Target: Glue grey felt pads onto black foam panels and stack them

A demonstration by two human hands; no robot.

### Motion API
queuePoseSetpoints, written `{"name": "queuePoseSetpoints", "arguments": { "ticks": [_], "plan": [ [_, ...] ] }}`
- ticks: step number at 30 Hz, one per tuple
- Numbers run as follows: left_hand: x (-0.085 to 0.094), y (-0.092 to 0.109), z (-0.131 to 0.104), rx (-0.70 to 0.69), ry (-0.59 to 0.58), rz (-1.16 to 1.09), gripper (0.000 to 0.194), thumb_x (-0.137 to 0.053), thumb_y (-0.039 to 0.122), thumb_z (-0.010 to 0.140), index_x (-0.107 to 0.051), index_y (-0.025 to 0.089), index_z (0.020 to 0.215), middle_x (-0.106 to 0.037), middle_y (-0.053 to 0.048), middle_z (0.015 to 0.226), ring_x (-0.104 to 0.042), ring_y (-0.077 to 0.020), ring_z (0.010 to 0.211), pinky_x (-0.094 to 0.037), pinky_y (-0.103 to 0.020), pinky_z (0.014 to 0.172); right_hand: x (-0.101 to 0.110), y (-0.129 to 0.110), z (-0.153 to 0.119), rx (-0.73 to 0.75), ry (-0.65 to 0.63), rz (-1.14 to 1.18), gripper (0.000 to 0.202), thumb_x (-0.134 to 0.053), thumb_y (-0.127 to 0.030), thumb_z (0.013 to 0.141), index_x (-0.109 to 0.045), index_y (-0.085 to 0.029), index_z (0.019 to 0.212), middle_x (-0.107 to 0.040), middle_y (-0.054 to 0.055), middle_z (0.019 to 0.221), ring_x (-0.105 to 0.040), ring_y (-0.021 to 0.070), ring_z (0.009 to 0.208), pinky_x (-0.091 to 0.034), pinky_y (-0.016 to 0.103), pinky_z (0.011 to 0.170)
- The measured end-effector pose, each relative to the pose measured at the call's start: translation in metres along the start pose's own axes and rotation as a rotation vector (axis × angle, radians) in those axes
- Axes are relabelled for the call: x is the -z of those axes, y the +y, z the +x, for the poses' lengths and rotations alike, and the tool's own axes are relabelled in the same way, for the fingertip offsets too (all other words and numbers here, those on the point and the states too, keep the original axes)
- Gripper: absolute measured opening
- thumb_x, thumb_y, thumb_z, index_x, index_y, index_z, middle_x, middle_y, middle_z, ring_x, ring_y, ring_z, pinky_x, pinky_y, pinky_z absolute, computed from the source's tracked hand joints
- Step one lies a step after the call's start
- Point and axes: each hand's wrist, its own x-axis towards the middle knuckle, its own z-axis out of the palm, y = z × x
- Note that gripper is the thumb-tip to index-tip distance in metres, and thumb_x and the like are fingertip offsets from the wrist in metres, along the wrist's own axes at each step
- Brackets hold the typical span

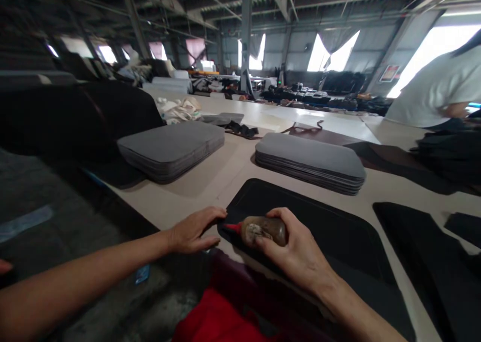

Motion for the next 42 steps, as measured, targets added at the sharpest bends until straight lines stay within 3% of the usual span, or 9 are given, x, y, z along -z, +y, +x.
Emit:
{"name": "queuePoseSetpoints", "arguments": {
  "ticks": [16, 36, 42],
  "plan": [
    [-0.003, 0.002, 0.004, 0.116, -0.007, 0.045, 0.035, -0.057, 0.037, 0.094, -0.050, 0.018, 0.123, -0.060, -0.012, 0.119, -0.057, -0.0247, 0.111, -0.047, -0.040, 0.098, -0.018, -0.002, 0.015, 0.149, 0.031, -0.177, 0.032, -0.064, -0.040, 0.079, -0.056, -0.022, 0.105, -0.062, 0.003, 0.100, -0.059, 0.0200, 0.087, -0.046, 0.032, 0.077],
    [-0.003, 0.002, 0.007, 0.143, -0.021, 0.076, 0.032, -0.059, 0.035, 0.092, -0.053, 0.019, 0.119, -0.060, -0.011, 0.116, -0.057, -0.0248, 0.109, -0.047, -0.040, 0.097, -0.012, -0.035, 0.033, 0.189, 0.000, -0.359, 0.025, -0.063, -0.031, 0.077, -0.058, -0.021, 0.099, -0.064, 0.002, 0.088, -0.055, 0.0185, 0.076, -0.035, 0.029, 0.065],
    [-0.002, 0.003, 0.009, 0.093, -0.043, 0.075, 0.025, -0.056, 0.033, 0.094, -0.056, 0.020, 0.116, -0.060, -0.011, 0.117, -0.055, -0.0253, 0.113, -0.045, -0.041, 0.100, -0.011, -0.036, 0.035, 0.193, 0.001, -0.378, 0.027, -0.063, -0.031, 0.077, -0.058, -0.021, 0.101, -0.064, 0.003, 0.088, -0.054, 0.0184, 0.075, -0.033, 0.028, 0.064]
  ]
}}
